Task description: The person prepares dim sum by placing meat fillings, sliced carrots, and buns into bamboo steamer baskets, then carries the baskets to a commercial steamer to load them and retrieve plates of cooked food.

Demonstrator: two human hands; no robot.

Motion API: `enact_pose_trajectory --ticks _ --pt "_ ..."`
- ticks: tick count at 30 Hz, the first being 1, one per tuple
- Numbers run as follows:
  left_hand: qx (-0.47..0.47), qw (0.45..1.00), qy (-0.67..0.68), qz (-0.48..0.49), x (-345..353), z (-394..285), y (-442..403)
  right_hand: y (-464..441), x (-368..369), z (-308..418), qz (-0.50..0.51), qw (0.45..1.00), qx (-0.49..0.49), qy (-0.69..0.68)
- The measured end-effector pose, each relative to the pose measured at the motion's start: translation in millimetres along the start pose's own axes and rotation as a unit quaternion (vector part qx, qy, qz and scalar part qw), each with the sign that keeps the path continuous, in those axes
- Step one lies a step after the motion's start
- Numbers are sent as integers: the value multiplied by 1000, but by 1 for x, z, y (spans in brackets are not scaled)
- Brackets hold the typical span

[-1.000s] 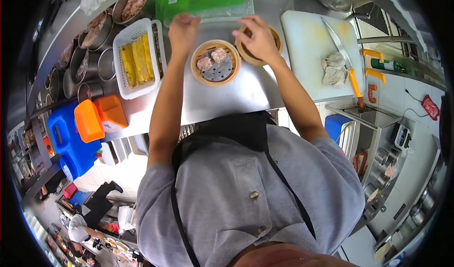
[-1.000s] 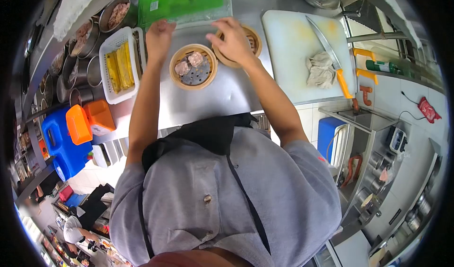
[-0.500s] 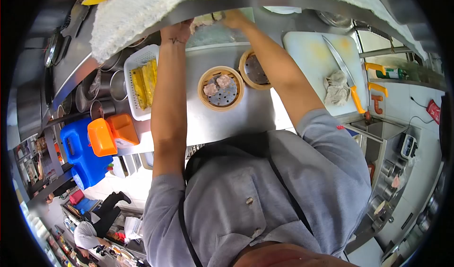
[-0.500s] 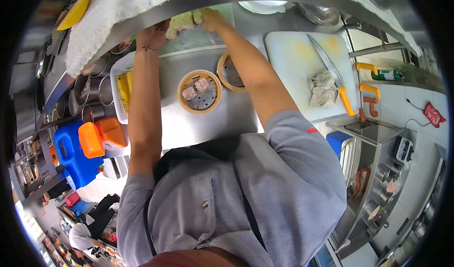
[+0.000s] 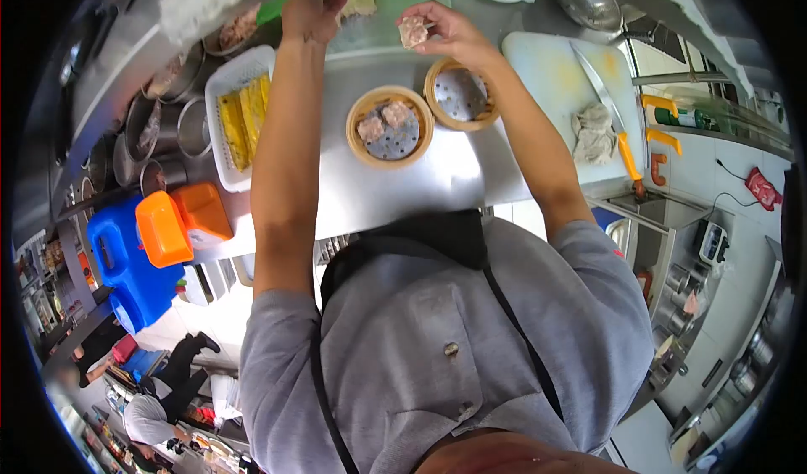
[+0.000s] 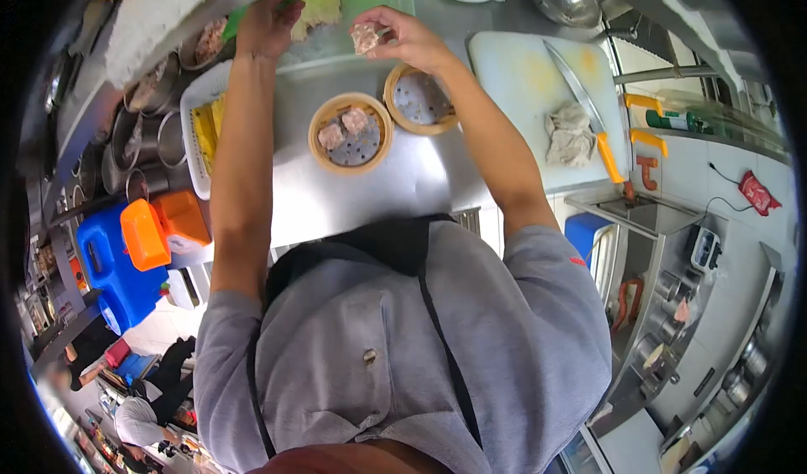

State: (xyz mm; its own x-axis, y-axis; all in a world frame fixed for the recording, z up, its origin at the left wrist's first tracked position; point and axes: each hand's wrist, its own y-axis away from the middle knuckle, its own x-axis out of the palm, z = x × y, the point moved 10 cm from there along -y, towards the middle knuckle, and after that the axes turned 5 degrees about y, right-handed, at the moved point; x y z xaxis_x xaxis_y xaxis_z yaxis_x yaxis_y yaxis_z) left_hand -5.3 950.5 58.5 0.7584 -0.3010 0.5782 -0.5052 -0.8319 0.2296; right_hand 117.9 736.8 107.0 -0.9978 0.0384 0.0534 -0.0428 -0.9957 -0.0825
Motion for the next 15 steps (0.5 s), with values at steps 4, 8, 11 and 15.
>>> enact_pose_trajectory --ticks 4,8,11,15 --pt "27 998 49 15 6 7 14 48 57 -4 116 975 2 191" --pt "9 997 82 10 15 4 27 90 118 7 137 912 -78 379" --pt "3 998 32 44 24 1 34 107 137 -3 37 904 -46 424" --pt "10 999 44 19 22 -1 39 117 135 -16 -89 862 -51 497"
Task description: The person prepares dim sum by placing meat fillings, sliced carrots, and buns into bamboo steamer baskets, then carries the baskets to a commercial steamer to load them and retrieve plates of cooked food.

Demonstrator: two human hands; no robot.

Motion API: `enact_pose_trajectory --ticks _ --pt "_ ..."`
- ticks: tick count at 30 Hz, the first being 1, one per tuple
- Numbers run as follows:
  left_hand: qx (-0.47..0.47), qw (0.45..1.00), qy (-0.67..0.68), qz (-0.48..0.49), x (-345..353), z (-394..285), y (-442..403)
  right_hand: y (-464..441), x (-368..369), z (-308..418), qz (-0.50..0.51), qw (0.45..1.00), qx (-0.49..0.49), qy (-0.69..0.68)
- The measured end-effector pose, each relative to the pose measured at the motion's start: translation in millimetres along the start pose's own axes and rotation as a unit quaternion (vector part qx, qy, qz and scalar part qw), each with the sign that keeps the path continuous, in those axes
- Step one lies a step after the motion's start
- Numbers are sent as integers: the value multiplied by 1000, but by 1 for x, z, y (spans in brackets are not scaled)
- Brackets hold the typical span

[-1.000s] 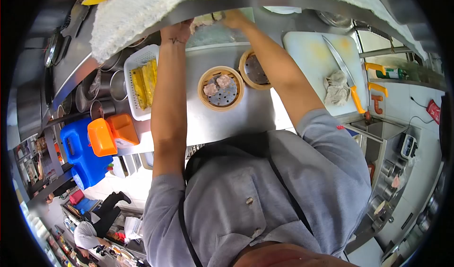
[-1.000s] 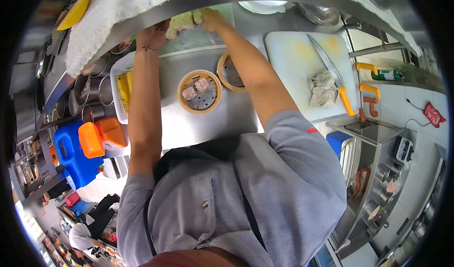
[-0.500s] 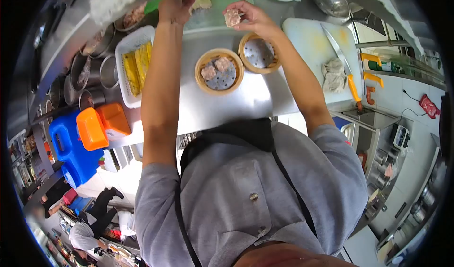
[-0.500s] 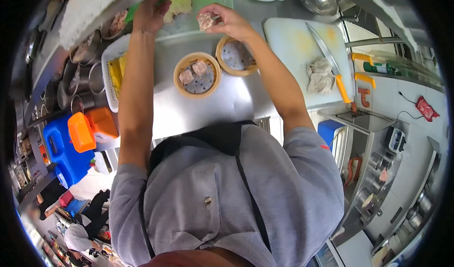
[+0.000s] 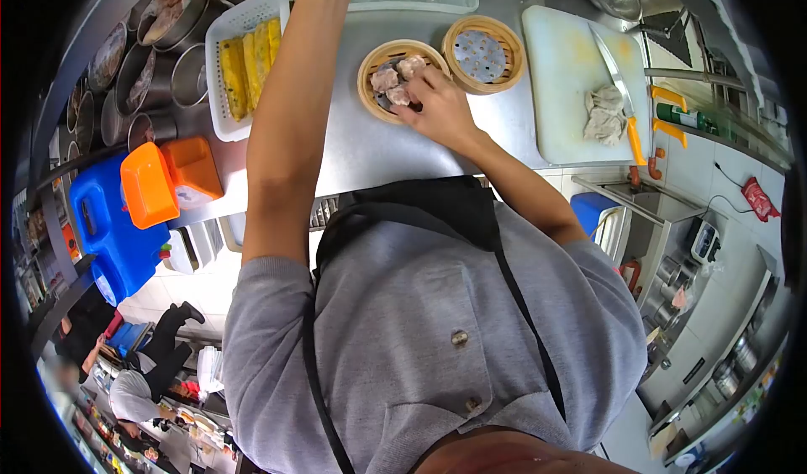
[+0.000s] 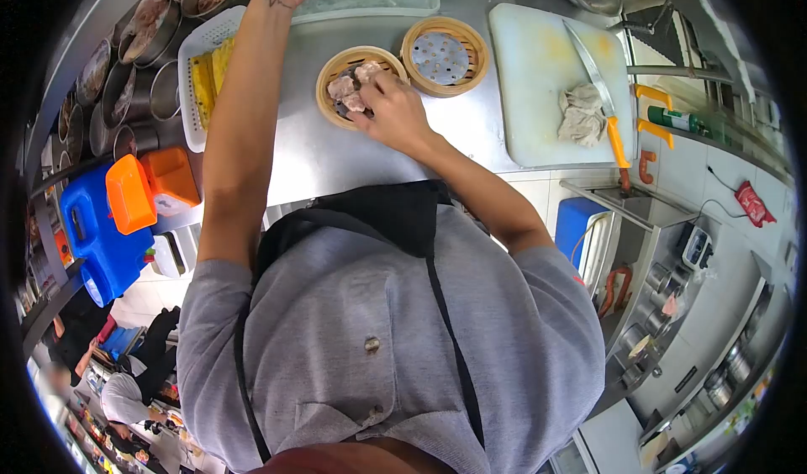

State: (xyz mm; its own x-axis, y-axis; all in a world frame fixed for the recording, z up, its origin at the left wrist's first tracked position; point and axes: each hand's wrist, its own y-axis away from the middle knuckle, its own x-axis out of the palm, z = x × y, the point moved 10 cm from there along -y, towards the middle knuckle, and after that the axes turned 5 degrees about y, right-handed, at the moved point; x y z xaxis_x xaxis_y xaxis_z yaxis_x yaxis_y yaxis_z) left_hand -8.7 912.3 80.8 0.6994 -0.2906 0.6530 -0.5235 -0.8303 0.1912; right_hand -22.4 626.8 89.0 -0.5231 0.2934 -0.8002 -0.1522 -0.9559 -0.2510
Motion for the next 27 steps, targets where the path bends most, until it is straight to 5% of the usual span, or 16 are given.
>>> enact_pose_trajectory --ticks 4,7,10,13,17,19,21,25,27 --pt "-10 1000 22 2 -2 3 -5 -1 -6 16 -23 993 -82 77" --pt "-1 996 55 66 -5 5 -22 -21 -28 -2 9 1000 -23 19" --pt "91 995 8 37 -3 -18 -10 -89 -73 -60 -67 995 51 51" --pt "52 998 18 16 9 -44 -7 -192 -69 -162 -79 991 95 42" --pt "77 978 193 30 39 -67 17 -277 -52 -222 -39 983 124 130" --pt "24 904 263 337 54 -62 19 -287 -43 -229 -18 979 131 152" --pt "30 970 241 30 9 -35 6 -292 -39 -228 -9 978 133 159" --pt "84 986 147 -10 14 -24 24 -289 -36 -229 -8 980 128 153" --pt "38 987 131 -82 -24 2 9 -283 -38 -227 -13 982 125 140"
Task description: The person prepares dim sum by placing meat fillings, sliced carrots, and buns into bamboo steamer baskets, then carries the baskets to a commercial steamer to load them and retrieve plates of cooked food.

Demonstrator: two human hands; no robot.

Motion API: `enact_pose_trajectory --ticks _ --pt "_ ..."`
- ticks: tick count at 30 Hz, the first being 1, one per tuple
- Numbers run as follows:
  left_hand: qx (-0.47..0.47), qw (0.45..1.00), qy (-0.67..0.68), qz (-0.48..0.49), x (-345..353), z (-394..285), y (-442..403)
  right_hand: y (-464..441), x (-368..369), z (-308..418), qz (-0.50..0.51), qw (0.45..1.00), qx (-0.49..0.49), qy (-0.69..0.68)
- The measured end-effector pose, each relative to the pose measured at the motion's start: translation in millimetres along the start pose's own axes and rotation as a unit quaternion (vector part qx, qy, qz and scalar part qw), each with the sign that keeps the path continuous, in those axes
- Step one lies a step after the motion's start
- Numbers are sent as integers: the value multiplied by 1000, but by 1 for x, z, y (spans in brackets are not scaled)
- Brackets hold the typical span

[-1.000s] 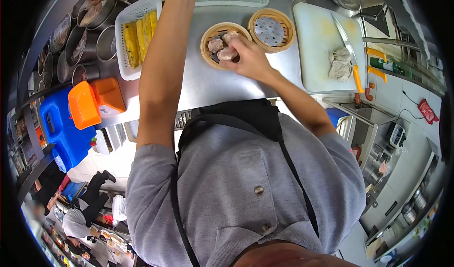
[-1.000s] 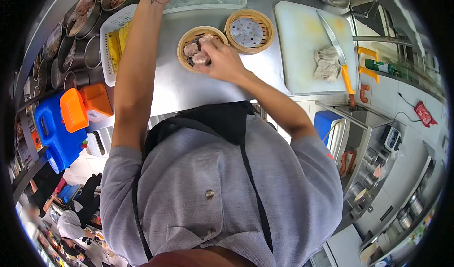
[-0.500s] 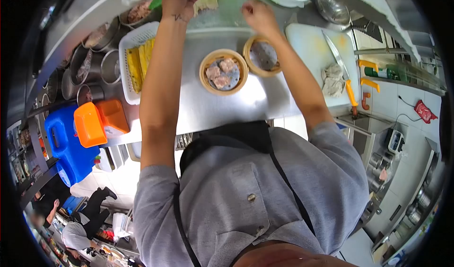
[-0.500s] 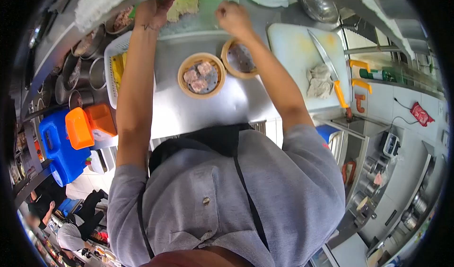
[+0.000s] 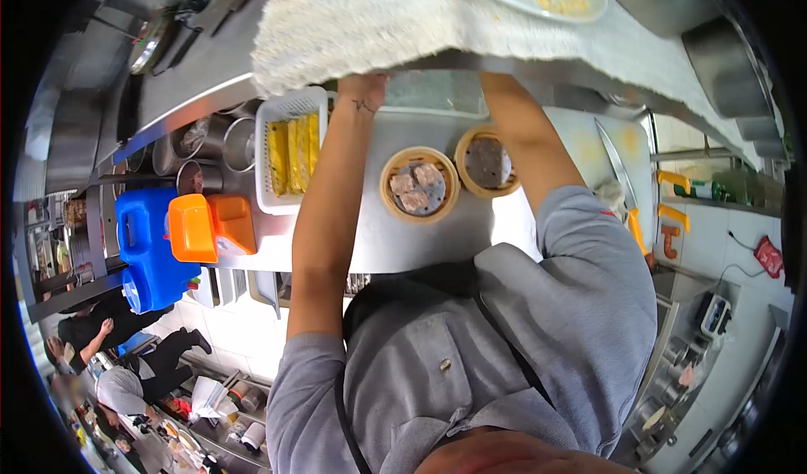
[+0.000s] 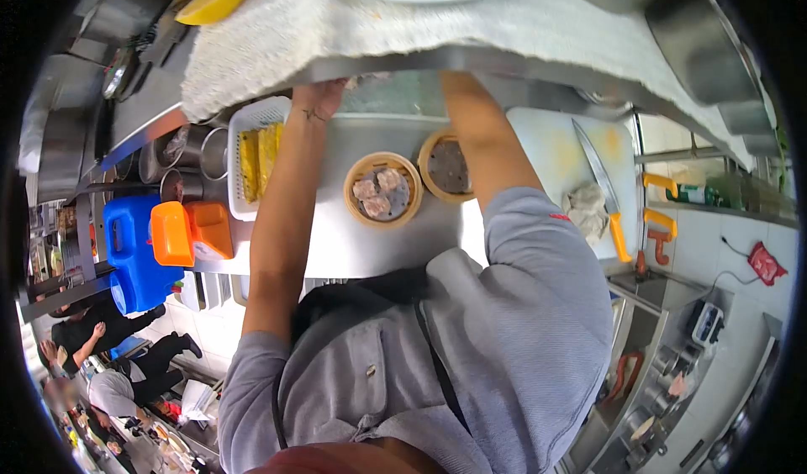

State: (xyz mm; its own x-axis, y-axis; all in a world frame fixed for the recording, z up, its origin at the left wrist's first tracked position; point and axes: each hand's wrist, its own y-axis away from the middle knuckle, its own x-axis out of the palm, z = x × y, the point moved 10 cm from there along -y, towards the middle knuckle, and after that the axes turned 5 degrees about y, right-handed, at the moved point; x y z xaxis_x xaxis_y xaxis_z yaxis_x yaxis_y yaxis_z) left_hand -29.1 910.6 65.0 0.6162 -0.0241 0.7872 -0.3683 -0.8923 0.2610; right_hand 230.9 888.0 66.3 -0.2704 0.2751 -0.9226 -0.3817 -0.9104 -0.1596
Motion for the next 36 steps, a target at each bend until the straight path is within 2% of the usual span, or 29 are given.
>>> enact_pose_trajectory --ticks 1,2,4,5,7,9,10,11,12,14,20,21,23,25,26,28,29,31,32,34,36 --pt "-10 999 -8 35 11 1 4 5 -5 0 -5 1000 -1 -9" --pt "23 998 -42 29 28 -7 18 17 -18 2 -8 1000 4 -21" --pt "-71 983 -170 -4 -3 17 8 73 -36 9 17 996 15 -84" --pt "-54 987 -152 -15 1 15 18 104 -48 16 35 991 19 -126" --pt "-43 990 -128 -34 -4 19 26 175 -38 33 67 967 -46 -241" --pt "-64 983 -166 -45 -19 29 28 251 -34 70 161 929 -36 -332" --pt "-75 975 -204 -50 -23 32 28 279 -30 87 205 926 -26 -317" --pt "-77 975 -204 -48 -26 35 28 296 -35 103 195 953 -51 -227" --pt "-84 973 -209 -49 -29 37 31 308 -41 115 106 972 -105 -183" --pt "-93 971 -216 -46 -29 40 35 319 -40 124 22 986 -117 -120" --pt "-74 969 -229 -55 -24 38 49 324 -45 130 6 987 -114 -117" --pt "-95 964 -245 -40 -30 46 50 322 -48 125 1 987 -114 -115" --pt "-109 959 -260 -14 -28 54 52 302 -71 74 -121 980 18 -156" --pt "-110 966 -232 -32 -35 58 71 279 -89 32 -174 960 130 -175" --pt "-108 966 -232 -27 -39 62 74 260 -85 19 -179 960 129 -175" --pt "-134 964 -227 -43 -52 73 81 223 -69 1 -135 980 141 46" --pt "-131 964 -228 -41 -49 70 85 210 -65 -2 -138 980 139 44" --pt "-180 936 -301 -31 -48 75 96 190 -38 0 -34 983 131 121" --pt "-174 937 -300 -30 -44 70 96 185 -36 0 -39 984 127 120" --pt "-76 884 -461 0 -44 51 87 181 -36 1 -57 985 128 101" --pt "-30 883 -469 -12 -61 44 67 178 -36 6 -47 985 105 130"
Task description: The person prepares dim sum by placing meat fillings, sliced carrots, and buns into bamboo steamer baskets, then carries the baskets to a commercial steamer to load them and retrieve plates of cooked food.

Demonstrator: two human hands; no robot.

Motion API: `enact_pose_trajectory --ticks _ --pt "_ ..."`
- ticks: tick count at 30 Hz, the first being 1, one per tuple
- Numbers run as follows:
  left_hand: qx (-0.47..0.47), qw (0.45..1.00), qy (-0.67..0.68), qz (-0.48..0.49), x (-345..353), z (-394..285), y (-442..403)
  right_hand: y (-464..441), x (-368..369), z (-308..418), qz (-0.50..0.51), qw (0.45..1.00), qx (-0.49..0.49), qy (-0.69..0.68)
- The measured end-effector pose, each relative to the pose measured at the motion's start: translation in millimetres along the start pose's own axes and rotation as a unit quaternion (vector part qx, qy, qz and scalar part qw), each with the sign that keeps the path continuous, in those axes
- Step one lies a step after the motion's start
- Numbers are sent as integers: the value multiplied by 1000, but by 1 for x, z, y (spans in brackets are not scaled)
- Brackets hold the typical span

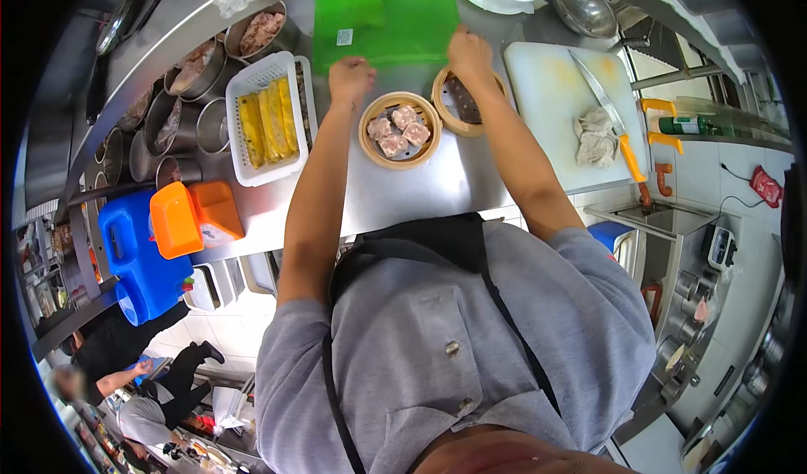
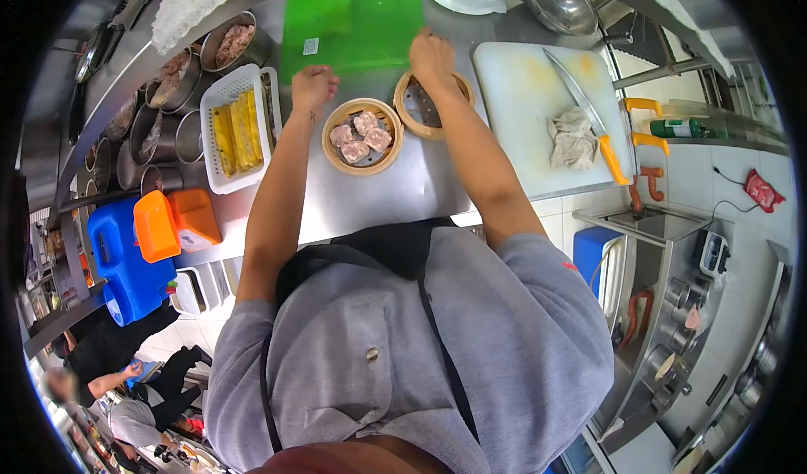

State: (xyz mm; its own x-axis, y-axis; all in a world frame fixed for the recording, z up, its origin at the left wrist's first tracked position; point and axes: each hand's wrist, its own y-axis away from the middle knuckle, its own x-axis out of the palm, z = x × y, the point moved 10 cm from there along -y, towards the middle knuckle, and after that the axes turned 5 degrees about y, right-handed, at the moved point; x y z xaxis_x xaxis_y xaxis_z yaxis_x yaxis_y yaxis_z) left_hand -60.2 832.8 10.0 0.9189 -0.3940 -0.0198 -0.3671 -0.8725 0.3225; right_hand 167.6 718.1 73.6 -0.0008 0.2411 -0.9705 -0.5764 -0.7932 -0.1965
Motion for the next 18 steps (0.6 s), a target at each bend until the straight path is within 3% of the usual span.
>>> enact_pose_trajectory --ticks 5,7,8,10,14,16,18 --pt "65 996 -37 -58 -18 1 -21 -15 19 -3 39 999 -23 30" --pt "67 995 -33 -70 -18 1 -15 -19 22 16 -17 985 -171 34" --pt "66 995 -36 -66 -16 2 -14 -27 28 12 -16 985 -167 34" --pt "95 992 -32 -77 -21 4 -20 -44 48 -4 64 996 -60 1" --pt "107 990 -29 -88 -26 -4 -23 -54 44 -2 78 997 -17 -20" --pt "197 946 -214 -146 -25 -44 28 -49 44 14 145 988 -52 -35" --pt "204 939 -244 -127 -23 -38 62 -58 70 15 150 986 -31 -65"
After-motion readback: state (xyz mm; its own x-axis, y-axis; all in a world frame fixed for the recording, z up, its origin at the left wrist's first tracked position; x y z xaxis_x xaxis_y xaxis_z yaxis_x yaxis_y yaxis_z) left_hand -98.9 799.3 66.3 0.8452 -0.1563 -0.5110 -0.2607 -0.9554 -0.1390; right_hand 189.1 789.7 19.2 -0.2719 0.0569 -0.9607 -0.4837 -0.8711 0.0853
